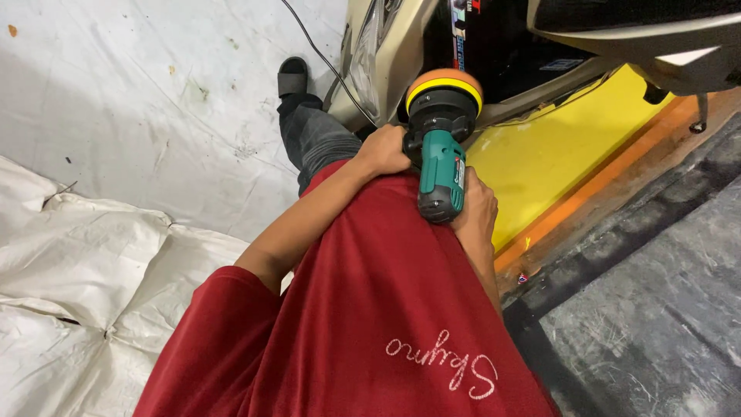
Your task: The person uses a green electric polisher with a yellow pad to polish the front bodywork of a beige scooter. They move the tool across the front panel and side fairings in a continuous motion.
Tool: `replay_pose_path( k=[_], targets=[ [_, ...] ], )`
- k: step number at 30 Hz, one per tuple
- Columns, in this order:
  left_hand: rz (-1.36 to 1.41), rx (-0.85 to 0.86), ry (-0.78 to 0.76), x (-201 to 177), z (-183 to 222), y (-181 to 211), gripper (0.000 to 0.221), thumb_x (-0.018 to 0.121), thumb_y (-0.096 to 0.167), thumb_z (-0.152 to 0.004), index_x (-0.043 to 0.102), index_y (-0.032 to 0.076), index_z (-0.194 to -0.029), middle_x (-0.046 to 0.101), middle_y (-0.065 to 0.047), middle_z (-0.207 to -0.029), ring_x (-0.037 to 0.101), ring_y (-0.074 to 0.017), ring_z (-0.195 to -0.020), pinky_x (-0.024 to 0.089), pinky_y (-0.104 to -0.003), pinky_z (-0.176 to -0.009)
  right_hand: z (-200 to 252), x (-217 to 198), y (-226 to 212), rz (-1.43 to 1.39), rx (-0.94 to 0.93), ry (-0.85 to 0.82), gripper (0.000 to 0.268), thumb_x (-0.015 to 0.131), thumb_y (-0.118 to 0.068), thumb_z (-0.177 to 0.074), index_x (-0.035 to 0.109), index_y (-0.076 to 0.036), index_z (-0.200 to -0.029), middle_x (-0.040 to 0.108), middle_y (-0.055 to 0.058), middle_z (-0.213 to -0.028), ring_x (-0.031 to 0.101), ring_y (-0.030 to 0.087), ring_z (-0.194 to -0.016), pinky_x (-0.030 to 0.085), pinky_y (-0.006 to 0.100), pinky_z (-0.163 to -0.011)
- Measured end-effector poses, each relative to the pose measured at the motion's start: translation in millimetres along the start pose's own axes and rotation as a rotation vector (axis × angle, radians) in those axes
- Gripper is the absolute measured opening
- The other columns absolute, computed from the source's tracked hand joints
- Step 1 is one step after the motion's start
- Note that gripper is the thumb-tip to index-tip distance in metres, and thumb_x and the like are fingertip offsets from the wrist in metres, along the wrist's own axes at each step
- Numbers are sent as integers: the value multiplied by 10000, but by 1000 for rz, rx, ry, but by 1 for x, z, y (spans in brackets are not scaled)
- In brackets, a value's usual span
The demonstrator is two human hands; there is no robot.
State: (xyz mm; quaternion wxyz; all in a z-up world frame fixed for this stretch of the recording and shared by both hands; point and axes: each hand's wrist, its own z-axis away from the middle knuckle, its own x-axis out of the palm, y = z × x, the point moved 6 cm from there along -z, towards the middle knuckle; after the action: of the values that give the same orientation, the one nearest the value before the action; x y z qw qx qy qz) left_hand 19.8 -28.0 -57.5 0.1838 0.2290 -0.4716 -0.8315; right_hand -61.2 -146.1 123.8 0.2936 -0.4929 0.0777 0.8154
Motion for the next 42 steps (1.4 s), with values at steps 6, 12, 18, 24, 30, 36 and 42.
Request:
replay_pose_path(
  k=[6,12,18,24,30,36,42],
  targets=[
    [14,-7,-16,7,0,-7,272,697,179,-664,733,-12,-854,712,-280,-881,693,-466,-880,555,-534,-797,1,8,4,-29,20,-5,296,749,-91,-819,575,-34,-1052,699,273,-975,647,520,-944,490,586,-747],
    [-20,7,-14,15,-2,-20,299,687,164,-641,731,-22,-871,710,-289,-889,694,-464,-897,560,-528,-810,2,8,-2,-19,-37,10,320,730,-64,-789,578,-27,-1069,694,278,-983,637,529,-950,484,587,-755],
    [-14,1,-37,16,-1,-26,302,672,141,-616,726,-36,-854,702,-298,-873,696,-468,-895,568,-521,-804,6,11,-7,-41,-58,14,325,703,-43,-778,564,-15,-1070,694,274,-997,629,530,-976,481,584,-776],
    [-35,22,2,24,0,-39,305,678,135,-596,713,-57,-831,692,-310,-851,689,-475,-873,559,-530,-781,7,14,-13,-84,32,-14,250,717,-93,-835,573,-27,-1028,695,256,-976,643,511,-955,485,573,-762],
    [-5,25,-10,27,3,-47,299,697,150,-587,698,-57,-803,693,-304,-843,690,-472,-865,561,-524,-772,10,19,-13,-43,19,-25,262,693,-68,-800,558,-22,-1020,701,248,-987,636,517,-973,481,577,-765],
    [9,53,-17,37,1,-55,278,719,180,-623,704,-40,-791,695,-295,-847,688,-470,-864,555,-530,-761,9,37,3,-5,47,-66,254,654,-99,-842,566,-27,-1069,695,269,-1006,629,530,-973,464,607,-776],
    [38,95,10,43,2,-60,271,708,186,-621,709,-23,-794,705,-278,-857,689,-465,-860,556,-530,-760,11,34,-9,7,108,-61,231,635,-201,-904,577,-33,-1050,700,274,-1016,629,536,-974,472,609,-781]
  ],
)
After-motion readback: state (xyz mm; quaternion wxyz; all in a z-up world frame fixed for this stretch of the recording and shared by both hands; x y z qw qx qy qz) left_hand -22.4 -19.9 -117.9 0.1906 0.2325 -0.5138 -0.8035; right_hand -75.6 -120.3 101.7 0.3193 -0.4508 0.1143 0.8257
